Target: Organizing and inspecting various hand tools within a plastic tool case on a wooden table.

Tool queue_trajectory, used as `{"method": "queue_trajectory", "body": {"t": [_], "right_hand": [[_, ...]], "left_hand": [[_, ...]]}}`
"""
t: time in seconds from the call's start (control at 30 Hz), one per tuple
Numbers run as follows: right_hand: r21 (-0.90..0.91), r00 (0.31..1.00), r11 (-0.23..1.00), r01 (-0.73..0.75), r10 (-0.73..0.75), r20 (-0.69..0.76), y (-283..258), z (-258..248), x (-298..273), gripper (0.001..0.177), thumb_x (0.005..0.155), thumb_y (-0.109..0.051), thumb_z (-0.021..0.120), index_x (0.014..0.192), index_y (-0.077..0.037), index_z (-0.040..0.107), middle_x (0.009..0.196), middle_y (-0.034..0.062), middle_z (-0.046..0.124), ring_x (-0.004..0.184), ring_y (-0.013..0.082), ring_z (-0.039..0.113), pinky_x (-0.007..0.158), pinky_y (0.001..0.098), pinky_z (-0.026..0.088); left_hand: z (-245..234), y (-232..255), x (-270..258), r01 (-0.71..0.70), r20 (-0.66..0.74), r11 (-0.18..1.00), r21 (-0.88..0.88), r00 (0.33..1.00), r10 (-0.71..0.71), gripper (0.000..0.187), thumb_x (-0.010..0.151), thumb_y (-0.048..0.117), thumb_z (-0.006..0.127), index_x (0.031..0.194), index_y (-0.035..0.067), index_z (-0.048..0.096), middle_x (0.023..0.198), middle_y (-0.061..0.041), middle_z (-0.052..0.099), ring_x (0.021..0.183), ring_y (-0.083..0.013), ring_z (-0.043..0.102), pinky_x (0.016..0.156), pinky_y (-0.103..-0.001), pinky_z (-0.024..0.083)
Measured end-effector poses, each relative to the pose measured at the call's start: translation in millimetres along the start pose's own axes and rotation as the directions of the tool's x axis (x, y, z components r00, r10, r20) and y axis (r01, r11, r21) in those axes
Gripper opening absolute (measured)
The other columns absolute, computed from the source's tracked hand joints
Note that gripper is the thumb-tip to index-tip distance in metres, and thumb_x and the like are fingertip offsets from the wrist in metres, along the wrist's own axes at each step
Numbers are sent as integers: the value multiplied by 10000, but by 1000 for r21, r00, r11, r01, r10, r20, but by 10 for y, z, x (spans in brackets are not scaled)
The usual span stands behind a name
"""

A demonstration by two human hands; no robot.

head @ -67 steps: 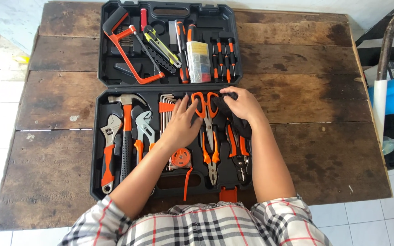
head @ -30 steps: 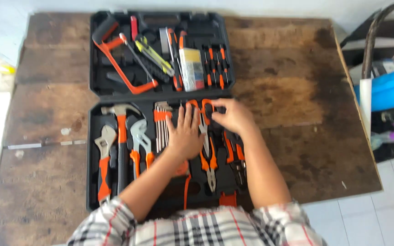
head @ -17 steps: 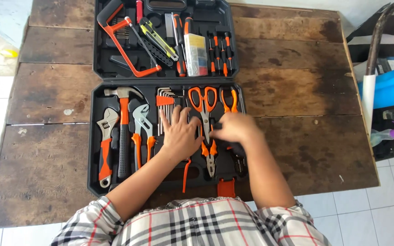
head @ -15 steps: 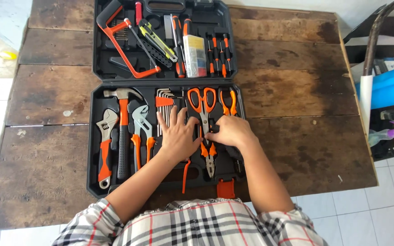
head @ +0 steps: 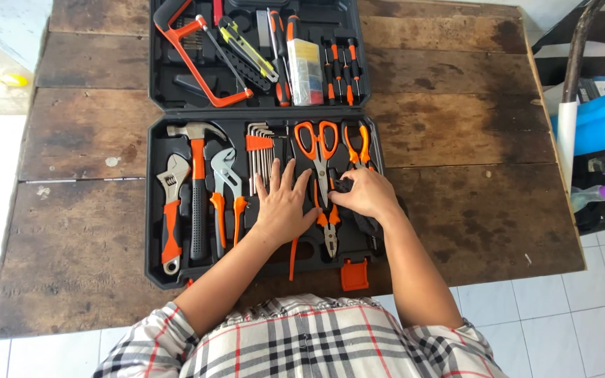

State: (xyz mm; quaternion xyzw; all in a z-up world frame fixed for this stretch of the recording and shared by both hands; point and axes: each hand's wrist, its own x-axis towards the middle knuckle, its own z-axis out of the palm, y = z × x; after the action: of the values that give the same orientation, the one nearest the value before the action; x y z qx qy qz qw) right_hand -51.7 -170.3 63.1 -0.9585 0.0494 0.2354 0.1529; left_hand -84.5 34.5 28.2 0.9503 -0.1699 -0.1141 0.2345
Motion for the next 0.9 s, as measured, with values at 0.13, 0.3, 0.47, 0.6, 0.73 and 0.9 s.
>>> {"method": "queue_trajectory", "body": {"t": [0.13, 0.3, 0.47, 0.6, 0.73, 0.9], "right_hand": [[50, 998, 998, 29, -26, -54, 134, 60, 50, 722, 658, -455, 839, 1236, -37, 721, 1051, 206, 756, 958, 293, 749, 835, 407, 591], [682, 934, 659, 316, -344, -101, 91, -167, -201, 255, 785, -218, 838, 924, -13, 774, 803, 63, 709, 747, 161, 661, 729, 341, 545], [713, 798, 408, 570, -483, -362, -155, -579, -284, 182, 842, -176, 799, 967, -64, 730, 873, -6, 696, 831, 100, 648, 808, 276, 529], [842, 838, 119, 527, -239, -490, -407, -697, -161, 248, 899, -140, 719, 1136, -73, 692, 1030, -10, 698, 937, 78, 656, 881, 270, 528], [684, 695, 128, 718, -81, -714, -680, -640, -265, 186, 988, -130, 709, 1157, -60, 678, 1054, 5, 668, 933, 74, 625, 879, 268, 513], [-259, 180, 464, 847, -709, -682, -1253, -611, -560, 125, 831, -147, 831, 856, -108, 714, 752, 42, 699, 694, 187, 661, 642, 352, 481]], "left_hand": [[-24, -22, 35, -4, 12, 1000, -12, 1000, 5, 856, 851, 510, 703, 1543, 132, 369, 1615, -232, 213, 1520, -481, 39, 1146, -752, 47], [-448, 193, -53, 4, -19, 990, -138, 1000, -6, 677, 911, 523, 693, 1454, 154, 525, 1631, -246, 267, 1484, -470, 128, 1150, -693, 99], [-488, 191, -61, -259, -190, 695, -671, 966, 176, 408, 992, 320, 632, 1317, 74, 605, 1146, -156, 688, 1023, -258, 659, 892, -393, 533], [-230, 50, 27, -88, -54, 298, -950, 991, 119, 321, 1124, 285, 512, 1059, -21, 583, 765, -19, 635, 583, -106, 616, 552, -281, 514], [-641, 99, -86, 3, -9, 268, -963, 999, -44, 296, 1081, 323, 390, 1140, 126, 603, 640, 26, 524, 481, -77, 511, 458, -255, 450], [-721, -27, -202, 76, 126, 631, -772, 991, 34, 362, 1082, 287, 452, 886, 8, 575, 639, 7, 579, 549, -89, 543, 519, -304, 485]]}}
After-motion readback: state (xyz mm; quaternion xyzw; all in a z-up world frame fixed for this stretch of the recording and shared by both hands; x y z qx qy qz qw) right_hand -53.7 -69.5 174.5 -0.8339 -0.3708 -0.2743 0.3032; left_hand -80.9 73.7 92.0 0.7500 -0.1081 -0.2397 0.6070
